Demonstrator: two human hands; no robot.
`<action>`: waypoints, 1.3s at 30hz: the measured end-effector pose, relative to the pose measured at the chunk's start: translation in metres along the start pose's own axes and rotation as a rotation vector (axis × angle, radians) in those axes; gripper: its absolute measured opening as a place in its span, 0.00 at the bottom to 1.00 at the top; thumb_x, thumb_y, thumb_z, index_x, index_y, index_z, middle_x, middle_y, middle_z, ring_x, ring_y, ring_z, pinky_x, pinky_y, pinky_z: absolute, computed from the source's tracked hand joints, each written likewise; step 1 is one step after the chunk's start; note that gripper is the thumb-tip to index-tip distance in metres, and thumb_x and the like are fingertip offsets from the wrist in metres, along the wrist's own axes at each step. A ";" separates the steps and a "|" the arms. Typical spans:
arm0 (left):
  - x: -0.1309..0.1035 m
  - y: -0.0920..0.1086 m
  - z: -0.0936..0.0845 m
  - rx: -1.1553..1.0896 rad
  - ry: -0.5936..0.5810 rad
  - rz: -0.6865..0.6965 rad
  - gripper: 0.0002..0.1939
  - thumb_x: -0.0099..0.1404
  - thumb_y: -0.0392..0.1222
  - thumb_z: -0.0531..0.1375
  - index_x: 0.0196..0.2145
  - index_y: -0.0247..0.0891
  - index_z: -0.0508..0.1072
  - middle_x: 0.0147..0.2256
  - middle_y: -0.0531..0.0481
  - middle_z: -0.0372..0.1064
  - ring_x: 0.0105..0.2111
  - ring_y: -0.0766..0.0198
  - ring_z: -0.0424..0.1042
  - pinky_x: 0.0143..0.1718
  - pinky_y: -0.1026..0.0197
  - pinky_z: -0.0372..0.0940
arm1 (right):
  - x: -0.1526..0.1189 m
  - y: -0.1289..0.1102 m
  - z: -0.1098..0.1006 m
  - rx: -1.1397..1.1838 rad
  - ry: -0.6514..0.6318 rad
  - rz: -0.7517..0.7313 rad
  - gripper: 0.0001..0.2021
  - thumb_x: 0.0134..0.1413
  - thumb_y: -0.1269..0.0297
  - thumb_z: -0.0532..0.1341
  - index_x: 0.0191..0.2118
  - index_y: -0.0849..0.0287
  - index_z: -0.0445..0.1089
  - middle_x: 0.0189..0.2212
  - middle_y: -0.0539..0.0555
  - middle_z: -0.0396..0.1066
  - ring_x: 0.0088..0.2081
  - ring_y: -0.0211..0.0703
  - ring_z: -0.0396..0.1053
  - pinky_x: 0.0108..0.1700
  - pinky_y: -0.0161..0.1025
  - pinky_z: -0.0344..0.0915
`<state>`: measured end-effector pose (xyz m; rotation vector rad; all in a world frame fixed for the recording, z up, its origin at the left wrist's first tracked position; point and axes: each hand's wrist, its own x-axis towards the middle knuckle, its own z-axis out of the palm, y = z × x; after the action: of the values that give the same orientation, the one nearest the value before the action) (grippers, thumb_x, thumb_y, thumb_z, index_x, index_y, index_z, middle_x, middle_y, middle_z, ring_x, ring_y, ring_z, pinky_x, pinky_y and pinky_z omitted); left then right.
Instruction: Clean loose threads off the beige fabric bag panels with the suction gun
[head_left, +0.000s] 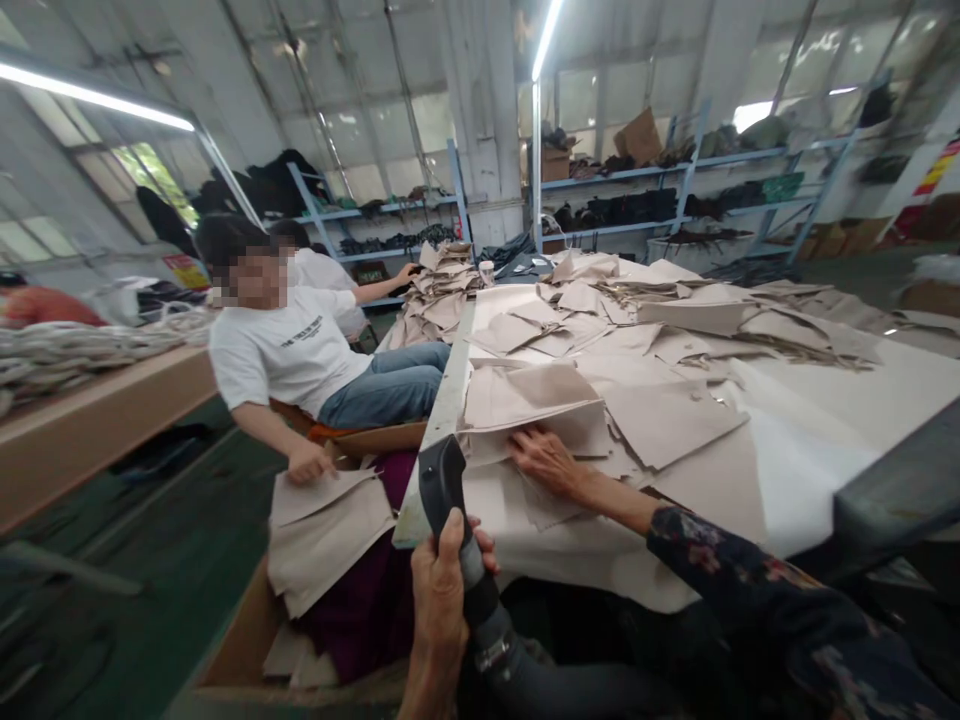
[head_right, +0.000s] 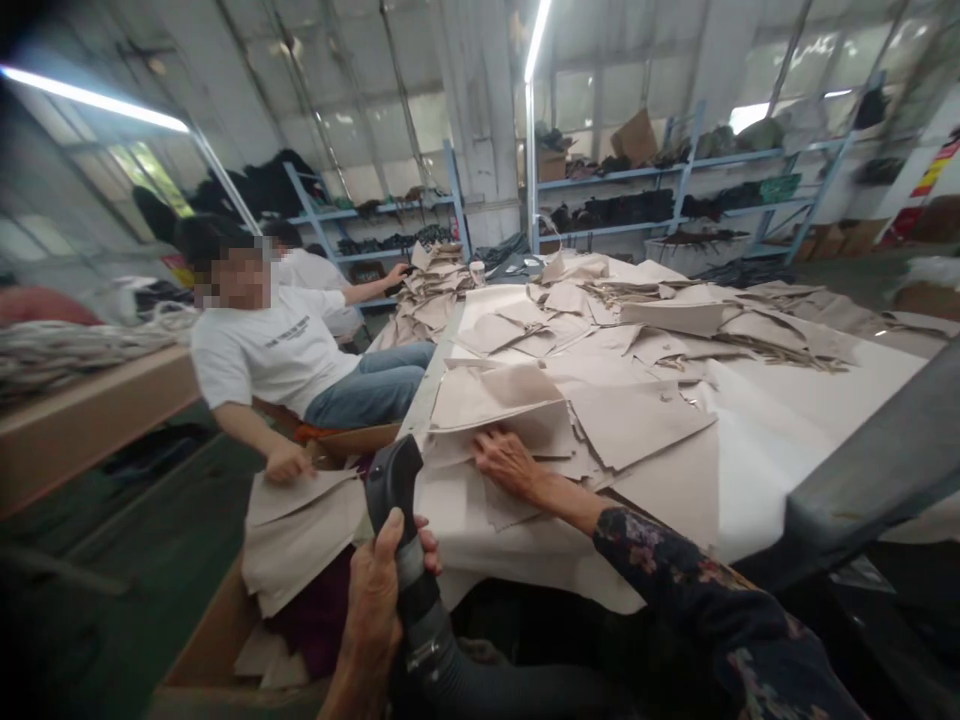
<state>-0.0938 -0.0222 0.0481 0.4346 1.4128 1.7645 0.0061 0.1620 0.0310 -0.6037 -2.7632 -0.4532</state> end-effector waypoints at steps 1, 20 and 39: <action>0.001 -0.002 -0.002 -0.004 0.017 -0.008 0.22 0.56 0.57 0.62 0.31 0.33 0.69 0.19 0.51 0.70 0.15 0.68 0.67 0.16 0.67 0.60 | -0.003 -0.001 0.001 0.001 -0.022 0.017 0.09 0.58 0.76 0.54 0.41 0.65 0.70 0.40 0.63 0.68 0.42 0.52 0.64 0.36 0.42 0.61; 0.015 -0.029 0.004 0.023 -0.054 -0.106 0.22 0.56 0.58 0.62 0.31 0.32 0.70 0.19 0.50 0.69 0.15 0.68 0.67 0.16 0.66 0.62 | 0.035 0.025 -0.029 0.134 -0.048 0.524 0.13 0.63 0.61 0.51 0.41 0.60 0.70 0.32 0.60 0.76 0.35 0.52 0.74 0.32 0.38 0.55; 0.025 -0.027 0.026 0.036 -0.113 -0.061 0.22 0.57 0.59 0.61 0.32 0.33 0.70 0.21 0.51 0.69 0.16 0.67 0.67 0.16 0.67 0.60 | 0.028 0.024 -0.027 0.246 -0.075 0.568 0.19 0.65 0.61 0.48 0.32 0.61 0.73 0.29 0.61 0.76 0.31 0.46 0.73 0.31 0.36 0.53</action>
<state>-0.0810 0.0145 0.0258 0.4978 1.3662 1.6420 -0.0024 0.1827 0.0710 -1.2954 -2.4931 0.0367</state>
